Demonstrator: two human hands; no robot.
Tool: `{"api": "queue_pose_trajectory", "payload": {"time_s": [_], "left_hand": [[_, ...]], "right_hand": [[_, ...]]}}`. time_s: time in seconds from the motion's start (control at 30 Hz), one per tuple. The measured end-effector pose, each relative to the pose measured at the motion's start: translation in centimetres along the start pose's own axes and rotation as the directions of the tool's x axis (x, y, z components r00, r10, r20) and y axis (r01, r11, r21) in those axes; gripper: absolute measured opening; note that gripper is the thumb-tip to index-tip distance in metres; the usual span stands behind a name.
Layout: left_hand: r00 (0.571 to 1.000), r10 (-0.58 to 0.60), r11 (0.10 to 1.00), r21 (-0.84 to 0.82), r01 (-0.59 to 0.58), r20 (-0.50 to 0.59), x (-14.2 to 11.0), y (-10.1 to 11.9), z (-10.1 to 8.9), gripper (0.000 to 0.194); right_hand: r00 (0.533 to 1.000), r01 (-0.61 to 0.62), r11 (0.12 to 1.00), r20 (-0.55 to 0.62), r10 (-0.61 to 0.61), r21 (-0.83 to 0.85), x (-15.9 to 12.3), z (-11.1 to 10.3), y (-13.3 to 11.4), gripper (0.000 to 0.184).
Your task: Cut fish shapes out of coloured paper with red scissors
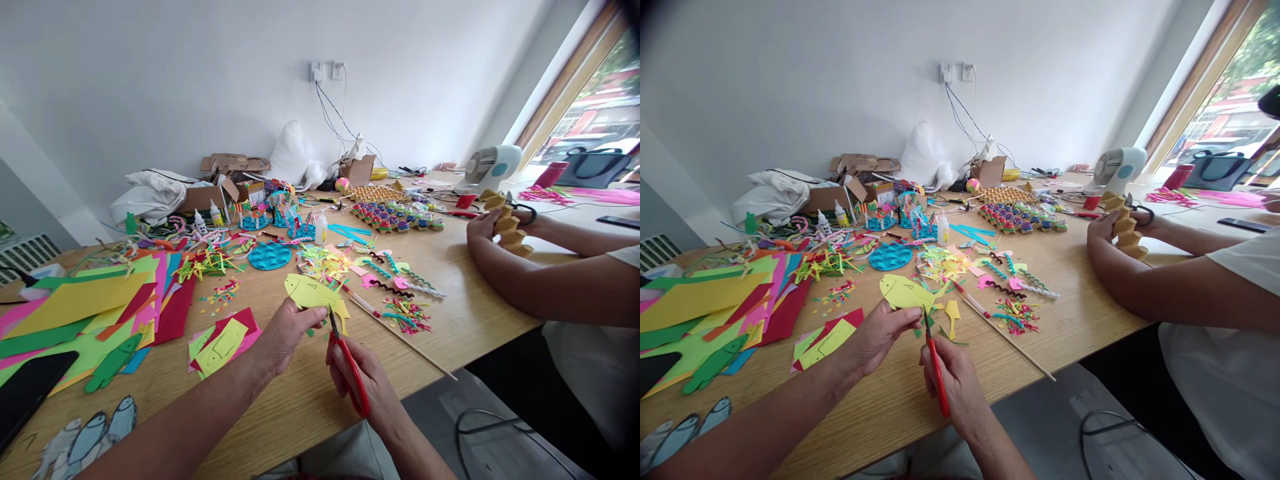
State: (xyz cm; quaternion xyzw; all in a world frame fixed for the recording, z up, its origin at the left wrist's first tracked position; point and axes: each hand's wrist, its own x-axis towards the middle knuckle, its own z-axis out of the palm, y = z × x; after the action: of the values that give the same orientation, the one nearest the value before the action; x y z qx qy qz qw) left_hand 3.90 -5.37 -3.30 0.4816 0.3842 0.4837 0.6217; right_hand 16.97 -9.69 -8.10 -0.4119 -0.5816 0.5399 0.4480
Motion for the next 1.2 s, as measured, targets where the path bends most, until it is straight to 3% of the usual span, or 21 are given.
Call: {"api": "queue_pose_trajectory", "payload": {"time_s": [0.4, 0.87, 1.2], "left_hand": [[1.0, -0.014, 1.0, -0.022, 0.014, -0.002, 0.02, -0.14, -0.2, 0.012], [0.996, -0.084, 0.989, -0.116, 0.087, 0.025, -0.23, 0.31, -0.08, 0.014], [0.995, -0.072, 0.986, -0.144, 0.08, 0.063, -0.34, -0.11, -0.09, 0.012]], "right_hand": [[0.998, -0.046, 0.999, -0.044, 0.046, -0.014, 0.29, 0.31, -0.4, 0.042], [0.999, 0.014, 0.991, -0.028, -0.018, -0.133, 0.21, -0.18, 0.2, 0.041], [1.0, -0.008, 1.0, -0.009, 0.008, -0.021, 0.26, 0.11, -0.52, 0.039]]}}
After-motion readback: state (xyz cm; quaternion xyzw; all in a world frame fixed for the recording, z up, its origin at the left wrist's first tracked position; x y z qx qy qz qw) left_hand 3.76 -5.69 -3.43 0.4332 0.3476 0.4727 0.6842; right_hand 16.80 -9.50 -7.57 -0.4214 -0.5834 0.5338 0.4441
